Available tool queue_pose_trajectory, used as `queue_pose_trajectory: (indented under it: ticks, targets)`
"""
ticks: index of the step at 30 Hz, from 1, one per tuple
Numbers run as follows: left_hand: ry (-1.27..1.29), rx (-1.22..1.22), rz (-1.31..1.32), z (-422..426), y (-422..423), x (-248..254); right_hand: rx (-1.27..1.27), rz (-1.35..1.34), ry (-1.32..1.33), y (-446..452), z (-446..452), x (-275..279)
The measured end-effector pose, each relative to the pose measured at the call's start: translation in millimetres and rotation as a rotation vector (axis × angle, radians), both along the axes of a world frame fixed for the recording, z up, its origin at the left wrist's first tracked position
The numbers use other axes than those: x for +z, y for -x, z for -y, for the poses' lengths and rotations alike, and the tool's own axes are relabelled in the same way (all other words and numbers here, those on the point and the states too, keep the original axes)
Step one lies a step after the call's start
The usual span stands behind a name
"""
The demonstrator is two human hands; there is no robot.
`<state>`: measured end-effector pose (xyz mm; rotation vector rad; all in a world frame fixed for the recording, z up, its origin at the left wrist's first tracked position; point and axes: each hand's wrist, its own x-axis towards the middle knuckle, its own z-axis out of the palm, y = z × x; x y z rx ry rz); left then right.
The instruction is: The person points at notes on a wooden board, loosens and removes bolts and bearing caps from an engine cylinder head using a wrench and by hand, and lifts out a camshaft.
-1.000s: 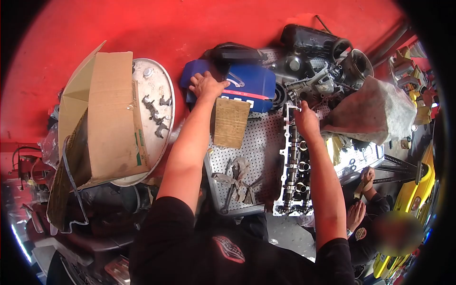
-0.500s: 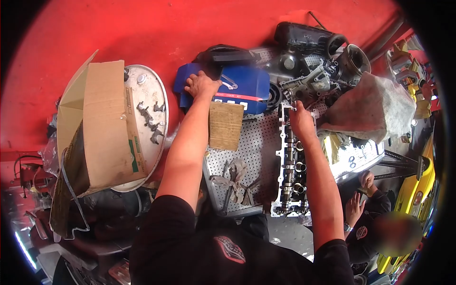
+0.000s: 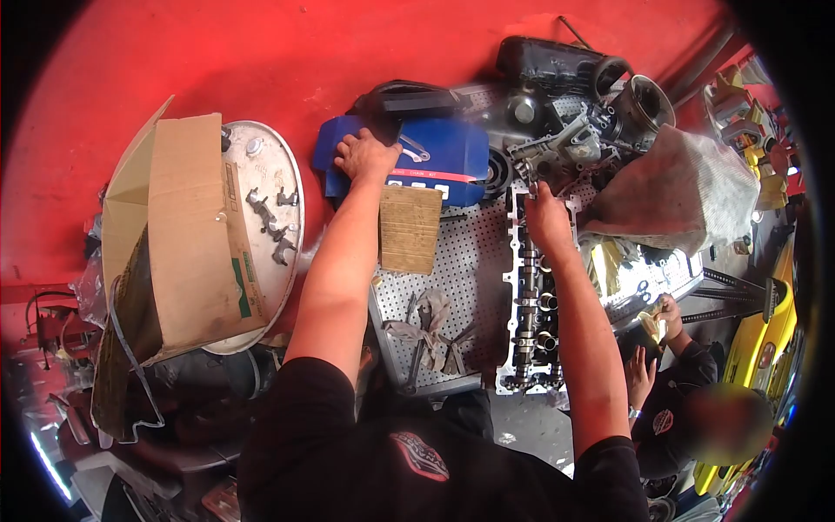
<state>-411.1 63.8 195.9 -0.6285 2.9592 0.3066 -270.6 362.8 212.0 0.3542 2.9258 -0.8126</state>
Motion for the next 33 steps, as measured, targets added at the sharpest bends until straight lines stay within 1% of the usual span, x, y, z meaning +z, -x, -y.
queue_pose_trajectory:
  ticks: [3, 12, 15, 17, 18, 19, 21, 22, 23, 24, 25, 26, 27, 28, 29, 31, 32, 33]
  targets:
    - [0.009, 0.005, -0.004, -2.2, -0.9, 1.5, 0.011, -0.021, -0.003, -2.1, -1.6, -3.8]
    - [-0.046, 0.167, -0.001, -22.0, 3.6, 8.6, 0.031, -0.06, 0.017, -3.0, -1.4, -7.8]
    - [-0.063, 0.164, 0.011, -23.0, 1.0, 8.9, 0.038, -0.084, 0.043, -3.1, -1.6, -8.3]
    - [-0.024, 0.129, -0.147, -23.3, -10.5, 2.1, 0.043, -0.049, 0.002, -2.1, -0.9, -7.0]
    - [-0.006, 0.105, -0.224, -23.3, -19.4, -2.7, 0.039, -0.028, -0.019, -0.8, -2.0, -7.6]
    - [-0.02, 0.015, -0.363, -19.7, -36.7, -5.2, 0.046, -0.036, -0.054, -0.1, -4.6, -13.7]
    - [-0.078, -0.182, -0.639, -16.8, -92.9, -9.7, 0.042, -0.026, -0.083, -3.2, -2.5, -7.7]
    - [-0.106, -0.262, -0.679, -18.5, -126.9, -12.6, 0.075, -0.076, -0.106, -4.2, -4.8, -13.6]
    - [-0.153, -0.316, -0.63, -20.7, -162.9, -23.7, 0.155, -0.049, -0.108, -2.4, -9.2, -12.1]
    - [-0.183, -0.389, -0.601, -20.0, -198.1, -42.7, 0.307, -0.059, -0.136, 2.3, -17.5, -10.1]
    - [-0.24, -0.381, -0.501, -21.9, -233.2, -63.6, 0.456, -0.064, -0.16, 4.2, -26.5, -6.8]
    - [-0.294, -0.372, -0.4, -24.9, -265.5, -77.1, 0.564, 0.005, -0.229, 4.2, -30.5, 6.6]
    - [-0.358, -0.398, -0.352, -28.3, -291.2, -81.0, 0.676, 0.062, -0.303, 8.8, -34.8, 17.7]
    - [-0.42, -0.418, -0.307, -35.0, -306.1, -83.6, 0.751, -0.039, -0.339, 9.1, -42.2, 15.9]
    - [-0.436, -0.483, -0.352, -47.2, -311.3, -73.0, 0.785, -0.069, -0.363, 12.7, -44.2, 14.6]
    - [-0.494, -0.62, -0.435, -71.5, -294.2, -55.1, 0.808, -0.023, -0.422, 19.5, -43.8, 16.4]
    - [-0.516, -0.658, -0.471, -87.5, -276.3, -37.6, 0.775, 0.021, -0.436, 20.1, -40.0, 20.0]
    - [-0.536, -0.696, -0.509, -104.5, -253.9, -19.2, 0.726, -0.012, -0.394, 18.2, -38.6, 18.8]
